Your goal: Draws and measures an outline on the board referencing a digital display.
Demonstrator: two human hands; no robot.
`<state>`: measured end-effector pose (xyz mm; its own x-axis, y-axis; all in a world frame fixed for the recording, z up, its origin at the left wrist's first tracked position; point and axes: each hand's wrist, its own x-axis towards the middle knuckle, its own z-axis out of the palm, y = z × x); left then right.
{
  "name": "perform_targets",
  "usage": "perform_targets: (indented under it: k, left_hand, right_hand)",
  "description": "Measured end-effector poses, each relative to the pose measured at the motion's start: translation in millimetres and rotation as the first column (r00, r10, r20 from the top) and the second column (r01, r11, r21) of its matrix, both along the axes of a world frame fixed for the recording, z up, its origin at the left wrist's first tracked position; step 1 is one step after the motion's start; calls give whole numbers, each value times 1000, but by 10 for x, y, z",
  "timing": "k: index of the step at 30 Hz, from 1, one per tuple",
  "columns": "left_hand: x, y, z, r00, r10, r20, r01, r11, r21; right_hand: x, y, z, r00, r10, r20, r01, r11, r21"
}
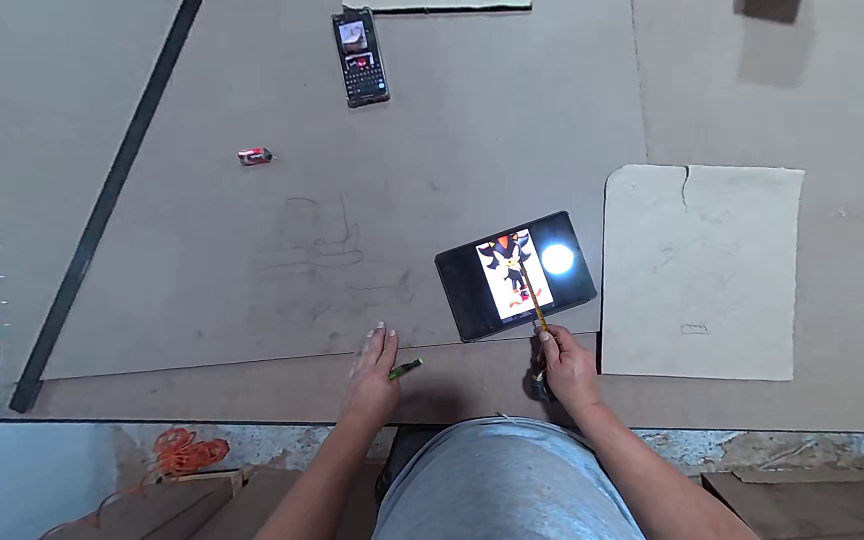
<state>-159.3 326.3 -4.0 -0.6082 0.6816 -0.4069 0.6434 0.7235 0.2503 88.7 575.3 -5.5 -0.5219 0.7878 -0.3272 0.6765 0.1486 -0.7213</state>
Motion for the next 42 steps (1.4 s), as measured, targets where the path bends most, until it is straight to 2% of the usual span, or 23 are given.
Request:
perform_targets:
  k: [12, 42]
  left_hand:
    - [-44, -6, 53, 998, 11, 59, -11, 1000, 4]
    - [-59, 2, 100, 999, -23, 44, 24, 1000, -13]
  right_hand:
    - [-130, -73, -19, 998, 47, 40, -49, 998, 46]
    - [-130, -65, -50, 996, 45, 73, -53, 993, 109]
